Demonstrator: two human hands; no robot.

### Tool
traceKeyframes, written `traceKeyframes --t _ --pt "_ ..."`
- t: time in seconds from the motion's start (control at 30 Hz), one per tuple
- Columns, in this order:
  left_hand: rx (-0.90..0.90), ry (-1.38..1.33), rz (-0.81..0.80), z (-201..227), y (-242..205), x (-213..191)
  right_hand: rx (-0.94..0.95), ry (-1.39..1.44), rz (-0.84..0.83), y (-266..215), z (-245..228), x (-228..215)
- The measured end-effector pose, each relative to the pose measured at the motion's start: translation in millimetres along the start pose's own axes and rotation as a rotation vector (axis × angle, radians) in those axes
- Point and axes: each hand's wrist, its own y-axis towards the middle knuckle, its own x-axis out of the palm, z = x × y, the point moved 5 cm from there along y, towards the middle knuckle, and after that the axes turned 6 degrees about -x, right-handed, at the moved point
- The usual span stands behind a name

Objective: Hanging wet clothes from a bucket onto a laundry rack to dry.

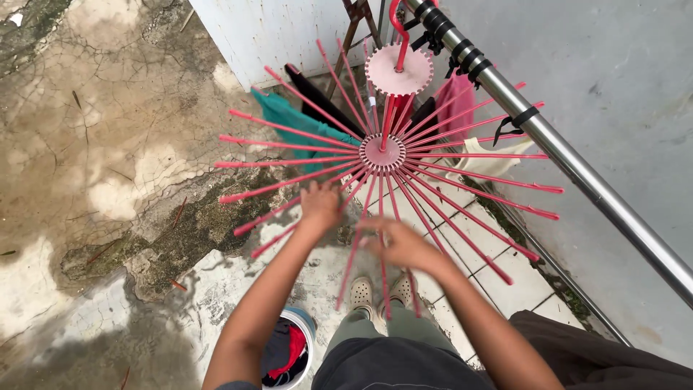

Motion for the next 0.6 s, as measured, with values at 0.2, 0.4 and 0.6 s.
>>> traceKeyframes --t 0.2,0.4,0.6 --pt "-0.088 -0.005 0.171 -65 39 3 0.435 -0.696 0.143 -26 107 -89" --pt "-0.097 0.046 0.349 -91 72 11 0.564 -0.610 -0.044 -42 128 -47" --pt "0.022 -0.203 -0.051 -54 30 -30 0.532 -0.531 -0.091 -38 96 -1"
